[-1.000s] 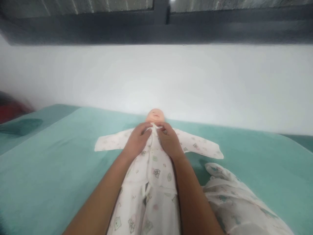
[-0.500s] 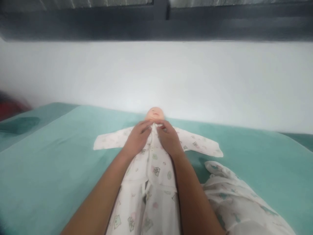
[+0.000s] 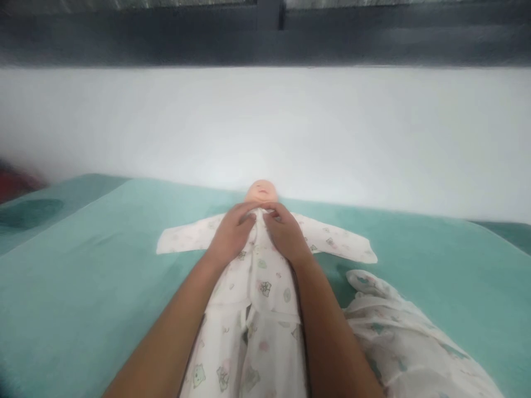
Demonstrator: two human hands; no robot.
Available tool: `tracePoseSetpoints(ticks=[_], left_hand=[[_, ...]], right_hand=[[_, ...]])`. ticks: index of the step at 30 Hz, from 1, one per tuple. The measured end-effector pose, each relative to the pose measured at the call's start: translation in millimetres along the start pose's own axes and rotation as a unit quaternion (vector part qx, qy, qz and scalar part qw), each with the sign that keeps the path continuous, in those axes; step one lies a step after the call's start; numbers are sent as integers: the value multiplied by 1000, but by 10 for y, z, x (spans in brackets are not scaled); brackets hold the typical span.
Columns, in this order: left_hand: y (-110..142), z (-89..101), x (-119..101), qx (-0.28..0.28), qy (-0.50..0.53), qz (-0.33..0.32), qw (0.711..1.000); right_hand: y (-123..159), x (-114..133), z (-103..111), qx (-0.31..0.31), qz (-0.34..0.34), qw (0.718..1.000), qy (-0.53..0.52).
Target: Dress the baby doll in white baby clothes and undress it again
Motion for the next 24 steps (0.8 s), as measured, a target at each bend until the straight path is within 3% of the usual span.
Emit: tracePoseSetpoints(ticks=[6,24], left_hand=[[-7,17,60,-22,-7,40,999],[-30,-30,27,15,-26,14,999]], right_hand=[[-22,-34,8,2,23,999,-22],[-19,-27,24,2,35,999,-24]])
Point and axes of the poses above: each hand's wrist, its own y-axis away from the middle knuckle, its own z-axis out of the back of the hand, x = y × z, the point moved 7 cm from there along -y, towards the middle knuckle, and after that the axes turned 7 degrees about x, right-handed, at the moved point
